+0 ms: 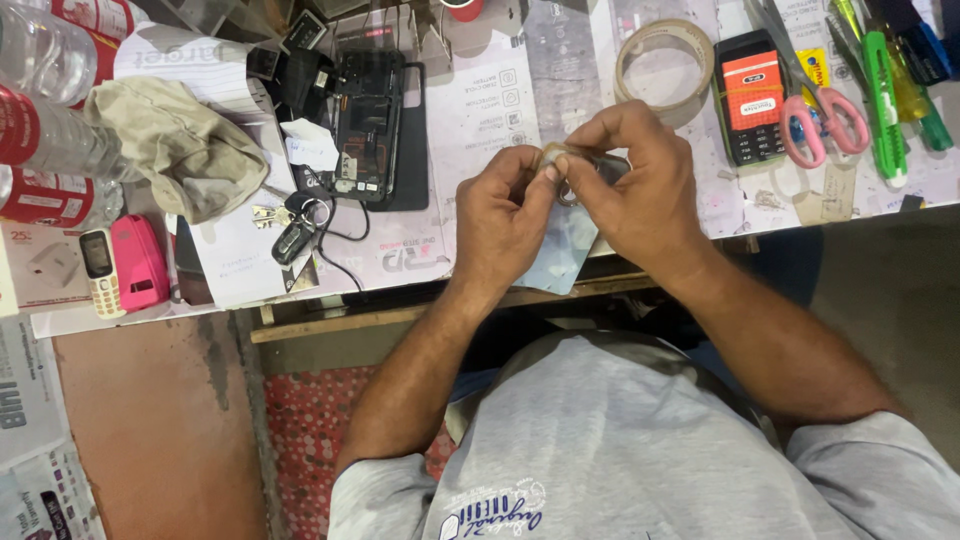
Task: The person uses a green tool to pry a transparent phone case from a smartphone, then applies a patterned protective film to the case. They cut pieces of clear tape with scissors and press the film onto the case, smoothing it around the camera cutout and edges.
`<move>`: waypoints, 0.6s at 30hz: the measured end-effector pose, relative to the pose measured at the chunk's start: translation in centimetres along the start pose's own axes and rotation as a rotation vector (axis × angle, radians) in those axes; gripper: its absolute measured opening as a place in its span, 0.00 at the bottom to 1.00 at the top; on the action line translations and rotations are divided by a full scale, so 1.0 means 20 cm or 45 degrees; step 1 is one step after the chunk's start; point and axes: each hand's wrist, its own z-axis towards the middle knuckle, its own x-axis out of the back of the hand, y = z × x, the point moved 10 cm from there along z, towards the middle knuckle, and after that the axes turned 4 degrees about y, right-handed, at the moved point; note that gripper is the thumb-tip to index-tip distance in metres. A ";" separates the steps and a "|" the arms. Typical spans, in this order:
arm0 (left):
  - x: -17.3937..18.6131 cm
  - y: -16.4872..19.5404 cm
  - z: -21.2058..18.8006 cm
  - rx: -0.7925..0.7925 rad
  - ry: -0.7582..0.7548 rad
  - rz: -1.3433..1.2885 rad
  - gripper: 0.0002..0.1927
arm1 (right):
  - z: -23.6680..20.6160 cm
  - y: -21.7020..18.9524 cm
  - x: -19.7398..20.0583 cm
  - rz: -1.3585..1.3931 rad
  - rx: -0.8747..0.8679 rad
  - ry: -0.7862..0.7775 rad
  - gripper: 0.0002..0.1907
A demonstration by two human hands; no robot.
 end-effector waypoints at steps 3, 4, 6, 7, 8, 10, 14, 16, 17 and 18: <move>0.00 0.02 0.00 -0.044 -0.007 0.040 0.07 | -0.01 0.08 -0.02 0.094 -0.180 -0.024 0.13; 0.00 0.01 0.00 -0.028 -0.011 0.037 0.07 | -0.01 0.09 -0.02 0.110 -0.195 -0.027 0.13; -0.01 0.00 -0.01 -0.001 -0.018 0.031 0.06 | -0.01 0.11 -0.03 0.142 -0.223 -0.032 0.14; -0.01 0.00 -0.01 -0.003 -0.045 0.016 0.06 | -0.01 0.10 -0.04 0.141 -0.189 -0.037 0.13; -0.02 0.01 -0.01 -0.005 -0.071 0.002 0.06 | -0.01 0.09 -0.04 0.141 -0.155 -0.043 0.12; -0.03 0.01 -0.02 -0.008 -0.111 -0.028 0.06 | -0.01 0.10 -0.05 0.166 -0.168 -0.063 0.11; -0.02 0.00 -0.02 -0.016 -0.127 -0.018 0.06 | -0.02 0.15 -0.07 0.230 -0.341 -0.110 0.11; -0.02 0.00 -0.02 -0.037 -0.122 -0.013 0.07 | -0.02 0.18 -0.08 0.254 -0.422 -0.121 0.10; -0.02 0.01 -0.02 -0.055 -0.120 -0.027 0.08 | -0.02 0.19 -0.09 0.274 -0.461 -0.126 0.10; -0.02 0.01 -0.02 -0.073 -0.118 -0.041 0.08 | -0.03 0.20 -0.09 0.294 -0.501 -0.131 0.10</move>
